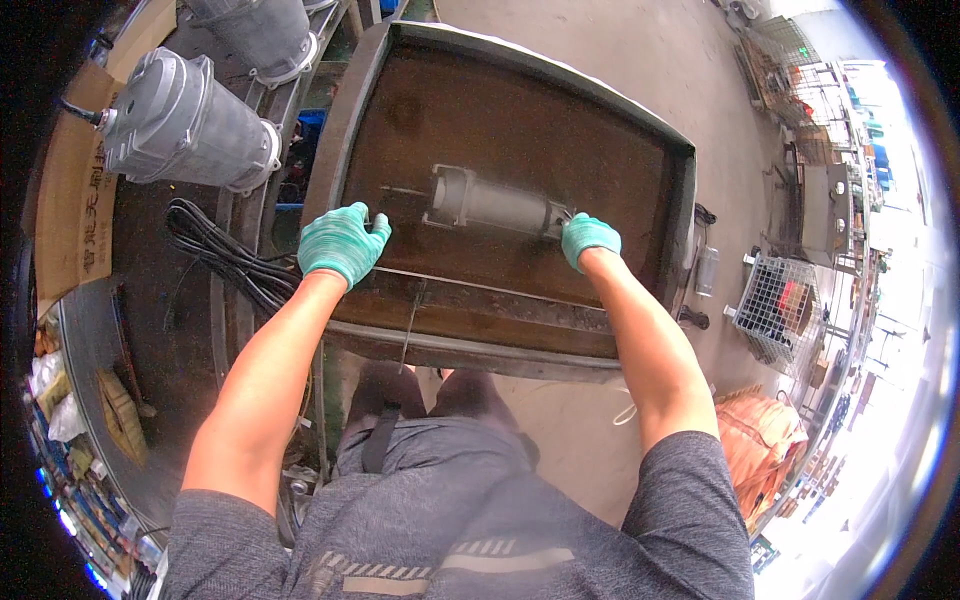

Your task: The person tests pump motors for leaks by submerging them in a tank of water while they are powered, then removes them and places them on an assembly line.

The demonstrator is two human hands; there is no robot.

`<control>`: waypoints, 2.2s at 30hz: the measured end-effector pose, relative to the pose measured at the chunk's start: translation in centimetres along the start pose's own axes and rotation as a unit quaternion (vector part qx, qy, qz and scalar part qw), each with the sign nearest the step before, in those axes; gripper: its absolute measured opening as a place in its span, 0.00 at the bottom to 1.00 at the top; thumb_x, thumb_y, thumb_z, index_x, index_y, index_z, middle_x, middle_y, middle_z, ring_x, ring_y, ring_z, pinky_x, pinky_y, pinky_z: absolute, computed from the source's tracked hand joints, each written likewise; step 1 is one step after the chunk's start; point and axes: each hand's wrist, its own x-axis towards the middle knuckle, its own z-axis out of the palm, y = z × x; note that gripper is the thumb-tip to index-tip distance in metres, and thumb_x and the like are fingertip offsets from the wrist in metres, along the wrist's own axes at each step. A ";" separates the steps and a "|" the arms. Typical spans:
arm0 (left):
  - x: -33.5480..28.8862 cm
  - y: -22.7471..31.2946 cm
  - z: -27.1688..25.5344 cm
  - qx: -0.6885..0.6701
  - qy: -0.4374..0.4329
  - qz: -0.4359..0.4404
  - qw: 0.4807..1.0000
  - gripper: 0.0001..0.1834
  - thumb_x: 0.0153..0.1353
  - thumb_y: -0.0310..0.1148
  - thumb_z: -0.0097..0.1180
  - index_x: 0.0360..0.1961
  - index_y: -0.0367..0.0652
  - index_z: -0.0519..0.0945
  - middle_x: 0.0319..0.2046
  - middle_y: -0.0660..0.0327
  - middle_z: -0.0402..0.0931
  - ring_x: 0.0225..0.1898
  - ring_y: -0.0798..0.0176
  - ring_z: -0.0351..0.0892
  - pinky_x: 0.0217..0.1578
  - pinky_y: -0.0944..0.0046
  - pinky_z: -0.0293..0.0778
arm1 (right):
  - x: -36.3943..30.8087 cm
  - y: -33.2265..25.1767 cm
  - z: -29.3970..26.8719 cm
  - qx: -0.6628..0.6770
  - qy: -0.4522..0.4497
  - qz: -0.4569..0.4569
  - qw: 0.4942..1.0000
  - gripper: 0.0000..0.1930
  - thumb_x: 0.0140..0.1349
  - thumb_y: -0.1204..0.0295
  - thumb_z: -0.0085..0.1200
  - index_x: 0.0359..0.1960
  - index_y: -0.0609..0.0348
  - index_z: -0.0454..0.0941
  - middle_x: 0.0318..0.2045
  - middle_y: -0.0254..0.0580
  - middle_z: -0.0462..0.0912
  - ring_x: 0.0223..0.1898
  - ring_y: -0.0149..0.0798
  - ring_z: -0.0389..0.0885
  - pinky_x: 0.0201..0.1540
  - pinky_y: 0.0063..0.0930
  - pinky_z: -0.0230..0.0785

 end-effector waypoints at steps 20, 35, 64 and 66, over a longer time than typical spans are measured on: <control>-0.8 -1.1 0.2 -0.117 0.103 0.000 0.988 0.22 0.74 0.55 0.50 0.43 0.46 0.81 0.36 0.47 0.87 0.41 0.39 0.87 0.45 0.41 0.79 | -13.2 0.2 -15.9 0.280 0.186 -0.149 0.930 0.17 0.58 0.62 0.64 0.28 0.68 0.87 0.18 0.55 0.82 0.19 0.36 0.78 0.30 0.37 0.75; -2.9 -5.2 -1.6 -0.290 0.261 0.178 0.903 0.20 0.73 0.50 0.58 0.33 0.43 0.76 0.28 0.45 0.78 0.32 0.32 0.76 0.33 0.43 0.71 | -26.0 5.7 -23.2 0.314 0.253 -0.139 0.904 0.12 0.57 0.69 0.62 0.26 0.68 0.77 0.18 0.40 0.72 0.23 0.29 0.70 0.30 0.32 0.72; -19.4 -18.9 -7.6 -0.425 0.104 0.129 0.890 0.09 0.73 0.34 0.62 0.42 0.38 0.82 0.34 0.69 0.77 0.38 0.75 0.73 0.44 0.71 0.72 | -26.8 5.4 3.6 0.686 0.084 -0.144 0.708 0.06 0.60 0.82 0.53 0.38 0.62 0.79 0.31 0.30 0.82 0.32 0.23 0.75 0.37 0.20 0.72; -20.2 -19.0 -7.3 -0.420 0.112 0.116 0.893 0.07 0.73 0.31 0.61 0.42 0.38 0.81 0.35 0.69 0.77 0.39 0.74 0.73 0.44 0.71 0.72 | -26.5 5.1 4.0 0.657 0.138 -0.158 0.724 0.05 0.60 0.82 0.52 0.37 0.62 0.78 0.30 0.30 0.81 0.32 0.23 0.75 0.37 0.21 0.72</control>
